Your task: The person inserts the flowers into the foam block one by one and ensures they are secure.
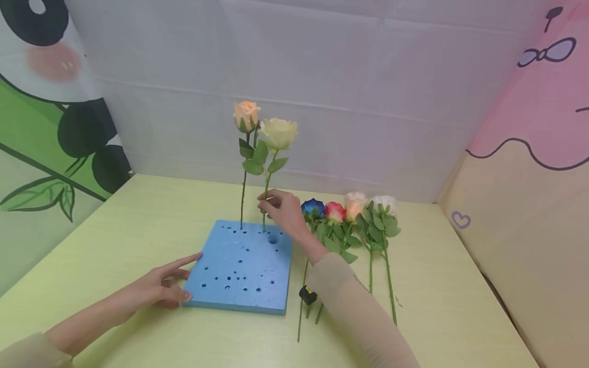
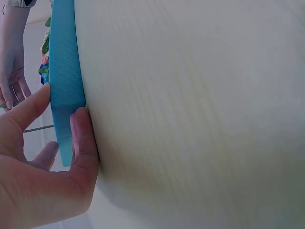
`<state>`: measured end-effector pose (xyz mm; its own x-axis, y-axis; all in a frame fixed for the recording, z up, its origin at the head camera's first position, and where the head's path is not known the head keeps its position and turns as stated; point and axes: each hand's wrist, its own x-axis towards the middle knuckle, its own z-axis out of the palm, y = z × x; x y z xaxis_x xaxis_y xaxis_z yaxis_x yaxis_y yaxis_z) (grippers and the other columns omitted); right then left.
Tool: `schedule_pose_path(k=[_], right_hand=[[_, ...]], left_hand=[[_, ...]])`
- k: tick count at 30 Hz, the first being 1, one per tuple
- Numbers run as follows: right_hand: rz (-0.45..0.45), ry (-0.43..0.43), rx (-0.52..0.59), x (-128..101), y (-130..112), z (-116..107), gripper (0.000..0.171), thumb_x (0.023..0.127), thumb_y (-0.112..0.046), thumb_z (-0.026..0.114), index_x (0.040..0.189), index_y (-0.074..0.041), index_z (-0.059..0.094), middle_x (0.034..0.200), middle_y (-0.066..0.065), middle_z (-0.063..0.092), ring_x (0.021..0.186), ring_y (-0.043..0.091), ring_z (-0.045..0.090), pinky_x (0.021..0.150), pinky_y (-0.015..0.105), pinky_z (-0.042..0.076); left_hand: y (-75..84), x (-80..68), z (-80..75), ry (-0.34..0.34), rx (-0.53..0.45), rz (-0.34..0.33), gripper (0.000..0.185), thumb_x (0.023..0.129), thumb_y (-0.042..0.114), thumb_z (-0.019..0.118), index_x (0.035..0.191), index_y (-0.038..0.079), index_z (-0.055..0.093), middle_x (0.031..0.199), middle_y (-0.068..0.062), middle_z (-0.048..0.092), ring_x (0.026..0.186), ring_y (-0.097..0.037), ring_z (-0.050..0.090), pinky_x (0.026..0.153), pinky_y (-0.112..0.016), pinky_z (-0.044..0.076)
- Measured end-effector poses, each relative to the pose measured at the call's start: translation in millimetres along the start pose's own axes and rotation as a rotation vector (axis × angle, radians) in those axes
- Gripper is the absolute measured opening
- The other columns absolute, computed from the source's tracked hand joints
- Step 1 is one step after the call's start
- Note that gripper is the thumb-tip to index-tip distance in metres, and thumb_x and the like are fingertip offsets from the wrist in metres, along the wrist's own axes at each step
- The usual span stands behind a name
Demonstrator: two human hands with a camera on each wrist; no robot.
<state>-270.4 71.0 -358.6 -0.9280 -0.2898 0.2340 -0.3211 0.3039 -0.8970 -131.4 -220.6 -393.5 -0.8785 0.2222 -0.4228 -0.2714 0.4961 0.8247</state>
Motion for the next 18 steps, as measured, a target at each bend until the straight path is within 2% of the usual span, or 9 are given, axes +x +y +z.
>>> schedule_pose_path(k=[9, 13, 18], right_hand=[[-0.008, -0.003, 0.0, -0.1, 1.1, 0.0, 0.017, 0.097, -0.014, 0.061, 0.108, -0.006, 0.072, 0.102, 0.02, 0.075, 0.098, 0.039, 0.071, 0.081, 0.04, 0.061], [-0.011, -0.001, -0.055, -2.9, 0.7, -0.9, 0.026, 0.097, -0.018, 0.064, 0.121, -0.013, 0.07, 0.105, 0.014, 0.076, 0.1, 0.03, 0.073, 0.081, 0.036, 0.06], [0.002, 0.007, -0.072, -9.2, 0.5, -4.0, 0.043, 0.095, -0.024, 0.067, 0.137, -0.023, 0.06, 0.121, 0.007, 0.072, 0.112, 0.021, 0.07, 0.09, 0.037, 0.058]], left_hand=[[-0.3, 1.3, 0.4, 0.018, 0.016, -0.022, 0.089, 0.082, 0.026, 0.08, 0.156, 0.028, 0.031, 0.14, -0.02, 0.046, 0.095, -0.019, 0.059, 0.08, -0.03, 0.056], [-0.4, 1.5, 1.1, 0.023, 0.022, -0.032, 0.089, 0.082, 0.026, 0.079, 0.156, 0.028, 0.03, 0.14, -0.021, 0.046, 0.092, -0.019, 0.061, 0.079, -0.03, 0.055], [0.7, 1.8, 2.3, 0.031, 0.017, -0.041, 0.089, 0.081, 0.025, 0.08, 0.156, 0.027, 0.031, 0.139, -0.02, 0.047, 0.09, -0.019, 0.061, 0.079, -0.029, 0.055]])
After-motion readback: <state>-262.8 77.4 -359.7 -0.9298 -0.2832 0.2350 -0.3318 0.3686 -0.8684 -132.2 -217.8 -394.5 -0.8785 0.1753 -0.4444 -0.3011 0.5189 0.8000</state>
